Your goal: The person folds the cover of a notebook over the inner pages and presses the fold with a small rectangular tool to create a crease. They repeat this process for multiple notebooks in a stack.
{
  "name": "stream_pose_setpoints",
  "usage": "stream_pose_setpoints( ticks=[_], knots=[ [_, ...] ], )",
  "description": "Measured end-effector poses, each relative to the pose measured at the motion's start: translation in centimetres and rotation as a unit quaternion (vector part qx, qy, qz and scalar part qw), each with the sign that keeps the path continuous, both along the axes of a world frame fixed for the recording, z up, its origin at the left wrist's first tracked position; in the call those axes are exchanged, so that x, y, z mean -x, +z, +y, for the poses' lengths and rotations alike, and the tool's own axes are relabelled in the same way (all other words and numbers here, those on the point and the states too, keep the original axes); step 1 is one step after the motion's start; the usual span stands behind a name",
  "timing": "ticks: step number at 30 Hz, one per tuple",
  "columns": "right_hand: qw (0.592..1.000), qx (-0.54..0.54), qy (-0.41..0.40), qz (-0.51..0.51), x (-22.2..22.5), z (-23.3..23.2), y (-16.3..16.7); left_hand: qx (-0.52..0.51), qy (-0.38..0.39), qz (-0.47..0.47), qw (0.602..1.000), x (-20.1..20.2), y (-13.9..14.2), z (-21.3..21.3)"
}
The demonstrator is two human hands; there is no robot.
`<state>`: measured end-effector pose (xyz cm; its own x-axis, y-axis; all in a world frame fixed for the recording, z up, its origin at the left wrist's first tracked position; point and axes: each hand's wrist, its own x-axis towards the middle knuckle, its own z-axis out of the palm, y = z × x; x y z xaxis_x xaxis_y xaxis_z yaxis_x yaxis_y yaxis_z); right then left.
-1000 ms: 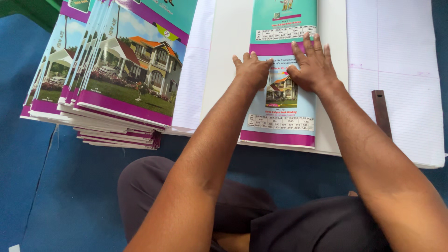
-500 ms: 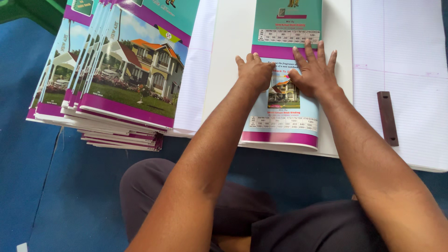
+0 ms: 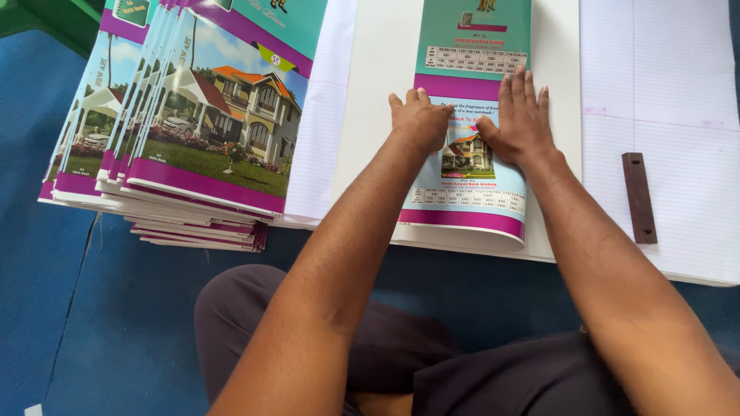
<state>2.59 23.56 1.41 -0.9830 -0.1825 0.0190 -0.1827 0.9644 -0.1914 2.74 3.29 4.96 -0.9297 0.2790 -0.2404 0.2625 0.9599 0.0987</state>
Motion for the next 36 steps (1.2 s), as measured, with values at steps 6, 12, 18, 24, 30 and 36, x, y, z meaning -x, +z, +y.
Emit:
stream_pose_setpoints(
  ticks=[6, 12, 18, 24, 30, 36],
  knots=[
    [0.999, -0.007, -0.019, -0.040, 0.7, -0.5, 0.8, 0.000, 0.003, -0.013, 1.000, 0.5, 0.0, -0.1],
    [0.990, -0.038, -0.056, -0.123, 1.7, -0.7, 2.4, 0.001, 0.008, -0.025, 1.000, 0.3, 0.9, -0.1],
    [0.990, 0.085, -0.025, -0.113, 2.5, 1.9, 4.4, -0.003, 0.019, -0.070, 0.997, -0.3, 2.7, -0.3],
    [0.995, 0.058, -0.046, -0.060, 1.8, 6.6, 4.9, 0.012, 0.016, -0.084, 0.996, 0.6, 3.0, 0.2],
    [0.992, 0.033, -0.107, -0.052, -0.2, 12.4, 5.1, 0.015, 0.007, -0.080, 0.997, 0.9, 2.3, -0.1],
    [0.977, 0.002, -0.196, -0.087, -2.6, 14.7, 5.4, 0.002, 0.018, -0.058, 0.998, 1.1, 1.3, -0.6]
  ],
)
